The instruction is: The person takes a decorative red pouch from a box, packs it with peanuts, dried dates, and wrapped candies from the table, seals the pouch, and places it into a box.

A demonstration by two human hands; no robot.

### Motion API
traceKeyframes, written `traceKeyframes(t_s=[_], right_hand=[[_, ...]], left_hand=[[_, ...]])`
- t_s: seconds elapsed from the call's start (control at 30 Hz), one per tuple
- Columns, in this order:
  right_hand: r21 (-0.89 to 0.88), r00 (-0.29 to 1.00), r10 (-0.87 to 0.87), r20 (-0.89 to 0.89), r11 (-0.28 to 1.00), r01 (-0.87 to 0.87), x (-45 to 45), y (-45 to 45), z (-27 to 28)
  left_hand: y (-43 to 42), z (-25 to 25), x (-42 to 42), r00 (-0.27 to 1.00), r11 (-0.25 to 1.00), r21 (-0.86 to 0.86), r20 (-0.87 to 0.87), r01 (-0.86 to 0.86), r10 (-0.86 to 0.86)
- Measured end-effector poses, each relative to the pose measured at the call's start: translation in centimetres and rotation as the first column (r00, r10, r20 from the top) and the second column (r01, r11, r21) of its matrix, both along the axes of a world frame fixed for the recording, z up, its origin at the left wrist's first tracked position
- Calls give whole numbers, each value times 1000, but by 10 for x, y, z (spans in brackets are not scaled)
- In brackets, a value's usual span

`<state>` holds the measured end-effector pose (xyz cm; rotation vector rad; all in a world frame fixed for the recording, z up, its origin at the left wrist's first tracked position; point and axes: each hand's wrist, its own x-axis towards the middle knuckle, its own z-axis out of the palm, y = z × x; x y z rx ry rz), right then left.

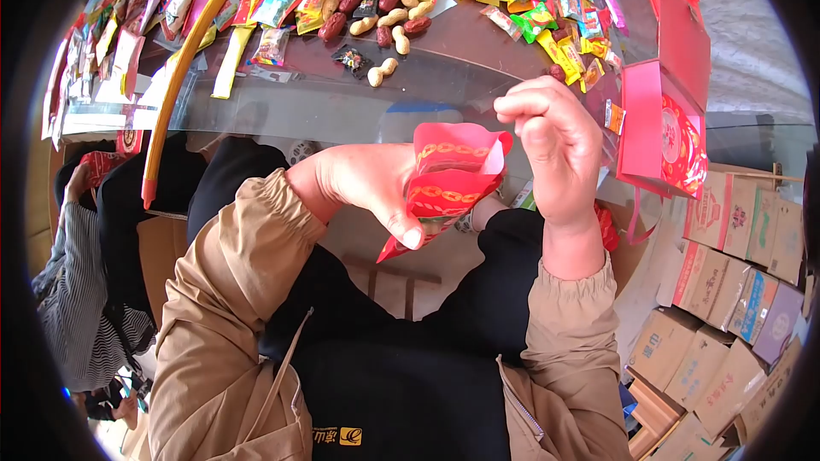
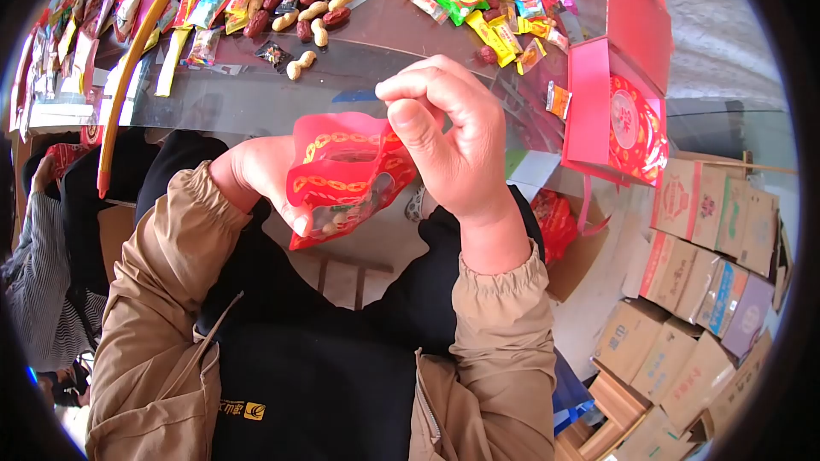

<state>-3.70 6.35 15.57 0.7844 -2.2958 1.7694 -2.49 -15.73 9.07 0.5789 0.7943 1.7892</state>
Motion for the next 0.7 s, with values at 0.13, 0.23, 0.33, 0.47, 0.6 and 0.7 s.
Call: traceKeyframes(t_s=[0.13,0.23,0.33,0.47,0.6,0.7], right_hand=[[7,998,-10,61,1000,9,-1,0,-6],[37,995,11,95,999,-15,-3,1,-9],[28,980,24,199,999,-30,-3,0,-7],[80,975,-6,224,997,-12,-9,-3,-15],[224,982,-31,185,974,-11,-13,-16,-21],[310,988,11,152,949,-58,-17,-29,-29]], left_hand=[[-8,2,-3,999,999,-41,50,-10,12],[-10,9,-4,997,999,-40,66,-28,30],[-5,4,-5,999,998,-52,-12,40,-41],[12,-1,2,962,995,-72,-258,75,-91],[22,-6,14,763,951,-263,-578,161,-289],[26,-18,23,715,928,-324,-603,186,-353]])
